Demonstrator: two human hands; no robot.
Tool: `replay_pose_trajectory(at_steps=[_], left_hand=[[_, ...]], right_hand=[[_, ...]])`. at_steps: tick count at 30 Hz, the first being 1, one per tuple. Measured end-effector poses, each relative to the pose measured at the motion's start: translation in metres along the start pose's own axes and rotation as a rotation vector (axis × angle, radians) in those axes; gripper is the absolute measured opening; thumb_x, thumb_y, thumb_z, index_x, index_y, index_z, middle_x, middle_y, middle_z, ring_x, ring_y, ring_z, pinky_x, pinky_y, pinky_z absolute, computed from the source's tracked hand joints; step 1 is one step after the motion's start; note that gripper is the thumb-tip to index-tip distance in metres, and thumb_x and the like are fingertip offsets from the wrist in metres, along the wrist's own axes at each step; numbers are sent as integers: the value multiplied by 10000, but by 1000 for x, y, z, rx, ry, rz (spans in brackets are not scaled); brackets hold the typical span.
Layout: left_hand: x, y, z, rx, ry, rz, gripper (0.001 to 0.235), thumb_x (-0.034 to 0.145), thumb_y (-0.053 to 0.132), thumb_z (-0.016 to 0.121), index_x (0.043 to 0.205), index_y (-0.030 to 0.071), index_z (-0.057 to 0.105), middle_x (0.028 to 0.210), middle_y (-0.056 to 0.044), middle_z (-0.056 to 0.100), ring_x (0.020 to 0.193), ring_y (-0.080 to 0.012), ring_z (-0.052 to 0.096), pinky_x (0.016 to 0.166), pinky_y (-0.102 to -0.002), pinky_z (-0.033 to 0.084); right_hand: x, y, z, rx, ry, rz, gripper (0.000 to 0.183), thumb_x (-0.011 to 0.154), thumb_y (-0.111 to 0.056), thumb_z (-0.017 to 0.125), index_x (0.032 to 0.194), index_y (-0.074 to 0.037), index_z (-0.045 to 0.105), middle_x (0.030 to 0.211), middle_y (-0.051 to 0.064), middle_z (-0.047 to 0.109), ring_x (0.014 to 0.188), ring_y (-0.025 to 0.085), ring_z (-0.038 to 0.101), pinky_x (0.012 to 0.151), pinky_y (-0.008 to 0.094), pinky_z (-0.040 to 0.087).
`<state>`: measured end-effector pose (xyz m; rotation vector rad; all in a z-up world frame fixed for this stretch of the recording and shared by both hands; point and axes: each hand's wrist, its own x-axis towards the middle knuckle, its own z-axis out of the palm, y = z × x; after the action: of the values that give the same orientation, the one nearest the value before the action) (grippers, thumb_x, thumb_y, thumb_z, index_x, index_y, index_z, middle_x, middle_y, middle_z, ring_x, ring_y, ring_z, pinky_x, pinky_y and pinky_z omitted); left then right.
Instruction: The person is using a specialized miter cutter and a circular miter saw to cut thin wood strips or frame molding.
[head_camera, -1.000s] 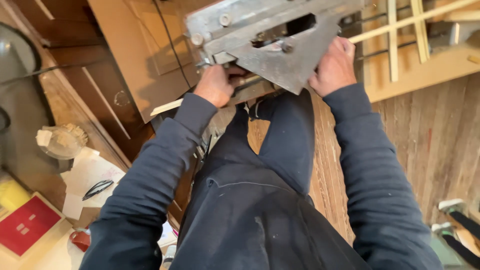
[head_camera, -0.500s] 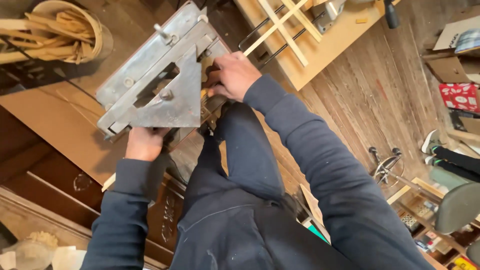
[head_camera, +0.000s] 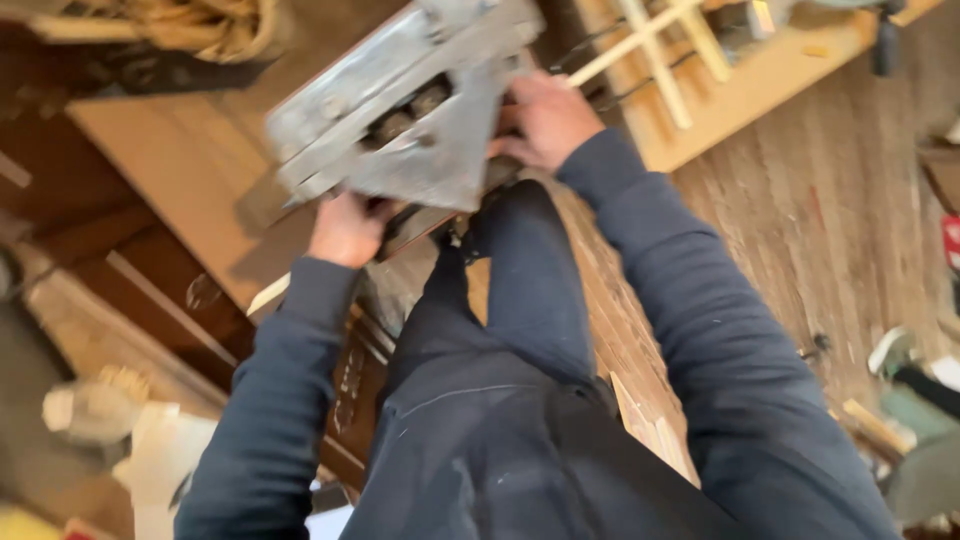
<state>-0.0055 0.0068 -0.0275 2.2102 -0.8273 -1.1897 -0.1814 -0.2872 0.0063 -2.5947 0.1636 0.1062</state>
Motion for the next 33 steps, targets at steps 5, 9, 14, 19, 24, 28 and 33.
replay_pose_trajectory(at_steps=[5,9,14,19,24,28,33], left_hand=[[-8,16,-6,-254,56,24,248,860,169,700,1069,45,749,1023,-178,777,950,-348,764,872,-433,575],[-7,15,-7,-167,72,57,246,842,153,753,1049,22,776,939,-251,736,913,-414,713,861,-460,540],[-6,15,-6,-198,95,91,256,818,149,765,1028,4,770,888,-282,711,859,-441,694,826,-467,542],[-2,10,3,-147,131,108,214,842,138,748,1006,7,785,870,-295,694,859,-462,686,828,-477,543],[-3,16,-4,-183,112,69,242,827,157,765,1016,5,774,879,-294,695,879,-446,697,836,-471,541],[-5,12,0,-163,106,87,237,848,171,762,1022,11,778,897,-285,707,903,-444,694,853,-470,538],[-5,16,1,-142,94,72,244,863,186,740,1054,40,782,898,-261,717,894,-436,694,839,-469,540]], right_hand=[[-3,8,4,-12,-6,-70,345,878,-307,830,1111,-62,766,1214,180,640,1097,395,565,924,498,461],[-8,9,13,-29,8,-25,337,874,-218,783,1167,-60,731,1243,175,657,1166,400,558,936,490,423],[-10,10,19,-71,51,-11,260,945,-181,754,1178,-72,712,1199,144,671,1206,386,563,997,488,414],[-13,8,18,-58,74,2,235,942,-174,751,1153,-80,705,1238,139,670,1232,386,559,1034,494,419],[-9,6,17,-37,117,-10,255,926,-159,745,1169,-88,720,1265,143,662,1262,387,547,1045,493,416],[-11,5,17,-16,107,16,227,935,-170,773,1137,-84,715,1273,140,659,1254,378,551,1044,492,412],[-12,5,17,-4,94,24,244,917,-164,784,1135,-80,713,1265,139,660,1260,381,550,1055,485,405]])
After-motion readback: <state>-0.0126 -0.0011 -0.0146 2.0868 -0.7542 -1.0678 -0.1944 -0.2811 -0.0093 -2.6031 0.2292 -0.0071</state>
